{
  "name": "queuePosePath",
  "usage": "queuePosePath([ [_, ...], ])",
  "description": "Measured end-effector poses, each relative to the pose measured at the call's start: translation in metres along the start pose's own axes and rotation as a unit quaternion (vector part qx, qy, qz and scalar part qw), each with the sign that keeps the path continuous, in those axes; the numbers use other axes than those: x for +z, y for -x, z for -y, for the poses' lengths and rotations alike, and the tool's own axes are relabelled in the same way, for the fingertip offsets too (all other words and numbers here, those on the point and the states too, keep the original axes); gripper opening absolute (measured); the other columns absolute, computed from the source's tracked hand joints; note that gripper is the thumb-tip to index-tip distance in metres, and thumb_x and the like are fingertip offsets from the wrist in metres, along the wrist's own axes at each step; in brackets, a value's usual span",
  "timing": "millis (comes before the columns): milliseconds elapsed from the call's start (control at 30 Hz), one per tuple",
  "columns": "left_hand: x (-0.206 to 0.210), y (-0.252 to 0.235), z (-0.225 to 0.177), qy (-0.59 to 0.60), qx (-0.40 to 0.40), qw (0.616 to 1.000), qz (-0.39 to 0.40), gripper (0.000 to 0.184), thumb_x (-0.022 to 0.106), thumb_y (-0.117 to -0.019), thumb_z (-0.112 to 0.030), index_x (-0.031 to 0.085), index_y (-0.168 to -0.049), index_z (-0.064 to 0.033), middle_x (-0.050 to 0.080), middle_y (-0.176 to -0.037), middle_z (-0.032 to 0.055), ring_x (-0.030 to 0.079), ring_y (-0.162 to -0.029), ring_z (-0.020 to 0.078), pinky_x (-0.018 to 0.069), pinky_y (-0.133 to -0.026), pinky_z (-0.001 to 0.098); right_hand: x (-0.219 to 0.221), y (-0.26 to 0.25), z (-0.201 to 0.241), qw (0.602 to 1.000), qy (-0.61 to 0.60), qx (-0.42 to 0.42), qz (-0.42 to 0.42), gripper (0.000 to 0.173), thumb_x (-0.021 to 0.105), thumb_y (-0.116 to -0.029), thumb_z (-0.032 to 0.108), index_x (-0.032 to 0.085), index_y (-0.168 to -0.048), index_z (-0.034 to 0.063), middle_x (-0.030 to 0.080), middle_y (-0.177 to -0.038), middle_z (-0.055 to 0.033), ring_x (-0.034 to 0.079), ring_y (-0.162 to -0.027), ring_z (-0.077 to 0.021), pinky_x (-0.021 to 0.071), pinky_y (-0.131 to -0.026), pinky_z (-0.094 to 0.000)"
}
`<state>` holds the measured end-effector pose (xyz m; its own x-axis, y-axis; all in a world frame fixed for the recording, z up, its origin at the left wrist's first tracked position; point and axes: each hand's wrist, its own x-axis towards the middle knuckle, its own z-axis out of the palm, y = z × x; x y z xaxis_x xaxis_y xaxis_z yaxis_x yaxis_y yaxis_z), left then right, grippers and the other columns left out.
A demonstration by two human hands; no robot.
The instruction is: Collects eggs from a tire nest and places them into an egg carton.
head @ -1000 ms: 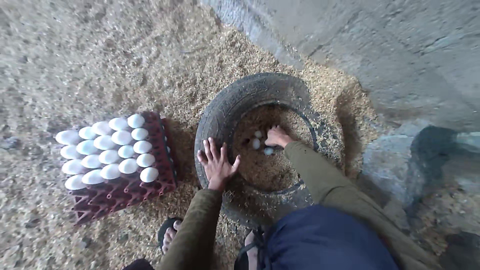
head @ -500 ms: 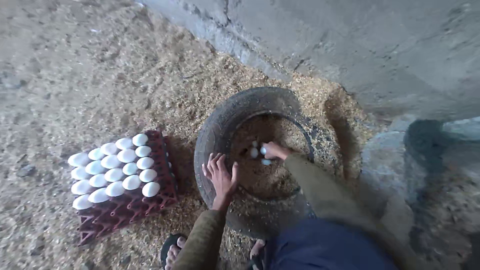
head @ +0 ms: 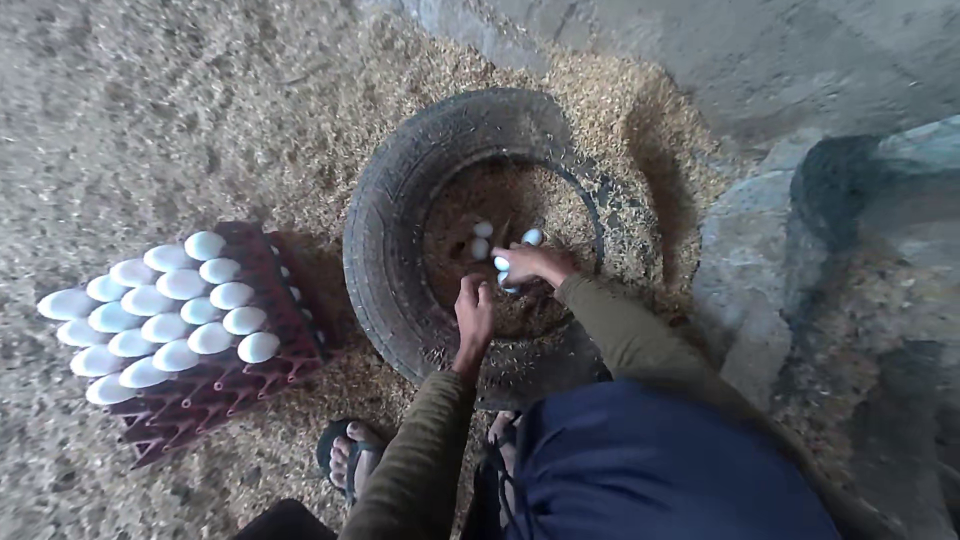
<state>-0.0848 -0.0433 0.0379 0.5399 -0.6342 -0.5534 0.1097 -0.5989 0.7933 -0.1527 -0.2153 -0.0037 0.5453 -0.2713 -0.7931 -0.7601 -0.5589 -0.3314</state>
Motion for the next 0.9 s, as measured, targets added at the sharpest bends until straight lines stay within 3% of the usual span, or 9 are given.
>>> queuePosePath([
  [133,0.008,-0.006,0.002,0.018,-0.069,0.997,0.031,0.033,0.039,-0.1088,-0.016,0.060,-0.128,0.0004,0.070,-0.107,0.0170,0.068,-0.095,0.0250,0.0540,-0.088,0.0452,0.015,0.007,0.002,0.997,0.068,-0.018,-0.021,0.080,0.086,-0.0788,0.030,0.050,-0.150,0.0336,0.043,-0.149,-0.0316,0.053,-0.121,-0.0557,0.0491,-0.088,-0.0713],
  [200,0.011,-0.008,0.001,0.026,-0.089,0.995,0.045,0.033,0.040,-0.1090,-0.017,0.061,-0.127,-0.0003,0.069,-0.105,0.0162,0.068,-0.093,0.0237,0.0546,-0.086,0.0442,0.026,0.006,-0.005,0.996,0.077,-0.038,-0.026,0.070,0.085,-0.0801,0.026,0.058,-0.144,0.0346,0.035,-0.157,-0.0302,0.056,-0.117,-0.0546,0.0488,-0.087,-0.0703],
  [267,0.012,-0.010,-0.002,0.005,-0.095,0.993,0.063,0.032,0.042,-0.1088,-0.019,0.061,-0.127,-0.0012,0.068,-0.105,0.0166,0.067,-0.093,0.0240,0.0542,-0.086,0.0442,0.031,0.010,-0.011,0.996,0.071,-0.051,-0.017,0.061,0.084,-0.0825,0.027,0.062,-0.139,0.0346,0.036,-0.156,-0.0290,0.062,-0.110,-0.0504,0.0527,-0.085,-0.0674],
  [400,0.010,-0.024,-0.010,-0.134,-0.042,0.973,0.181,0.037,0.049,-0.1065,-0.015,0.055,-0.139,0.0027,0.056,-0.138,0.0270,0.057,-0.127,0.0367,0.0463,-0.108,0.0504,0.018,0.024,-0.012,0.998,0.026,-0.034,0.052,0.080,0.087,-0.0802,0.039,0.052,-0.151,0.0269,0.031,-0.159,-0.0272,0.061,-0.115,-0.0470,0.0527,-0.091,-0.0658],
  [500,0.021,-0.036,-0.002,-0.202,-0.005,0.949,0.242,0.051,0.061,-0.1005,-0.017,0.046,-0.147,-0.0004,0.051,-0.144,0.0274,0.058,-0.128,0.0386,0.0481,-0.107,0.0525,0.009,0.026,-0.020,0.996,0.018,-0.023,0.084,0.082,0.083,-0.0844,0.027,0.045,-0.157,0.0190,0.038,-0.155,-0.0257,0.057,-0.123,-0.0446,0.0495,-0.096,-0.0662],
  [633,0.035,-0.040,-0.007,-0.239,0.010,0.940,0.244,0.063,0.071,-0.0949,-0.022,0.044,-0.148,-0.0029,0.051,-0.144,0.0276,0.057,-0.128,0.0415,0.0481,-0.106,0.0566,0.005,0.029,-0.034,0.997,0.047,-0.010,0.058,0.059,0.072,-0.0909,0.027,0.057,-0.148,0.0197,0.054,-0.145,-0.0205,0.054,-0.129,-0.0429,0.0442,-0.100,-0.0687],
  [767,0.047,-0.050,-0.005,-0.283,0.005,0.923,0.259,0.075,0.078,-0.0872,-0.024,0.041,-0.150,-0.0050,0.046,-0.149,0.0259,0.043,-0.139,0.0452,0.0418,-0.110,0.0602,0.003,0.029,-0.049,0.999,0.008,-0.043,0.013,0.044,0.067,-0.0972,0.021,0.063,-0.141,0.0188,0.062,-0.140,-0.0178,0.054,-0.134,-0.0381,0.0420,-0.109,-0.0636],
  [833,0.053,-0.051,-0.003,-0.303,0.001,0.914,0.270,0.078,0.082,-0.0851,-0.033,0.044,-0.148,-0.0055,0.042,-0.152,0.0254,0.040,-0.141,0.0465,0.0416,-0.110,0.0617,0.000,0.033,-0.056,0.996,-0.054,-0.061,-0.025,0.039,0.069,-0.0946,0.016,0.066,-0.134,0.0166,0.065,-0.131,-0.0188,0.060,-0.124,-0.0382,0.0466,-0.103,-0.0632],
  [900,0.060,-0.051,0.000,-0.312,0.005,0.910,0.273,0.074,0.079,-0.0869,-0.041,0.048,-0.148,-0.0124,0.039,-0.155,0.0246,0.038,-0.142,0.0487,0.0417,-0.107,0.0660,-0.011,0.042,-0.062,0.985,-0.150,-0.054,-0.064,0.044,0.070,-0.0935,0.012,0.060,-0.136,0.0122,0.065,-0.129,-0.0213,0.064,-0.118,-0.0382,0.0502,-0.099,-0.0625],
])
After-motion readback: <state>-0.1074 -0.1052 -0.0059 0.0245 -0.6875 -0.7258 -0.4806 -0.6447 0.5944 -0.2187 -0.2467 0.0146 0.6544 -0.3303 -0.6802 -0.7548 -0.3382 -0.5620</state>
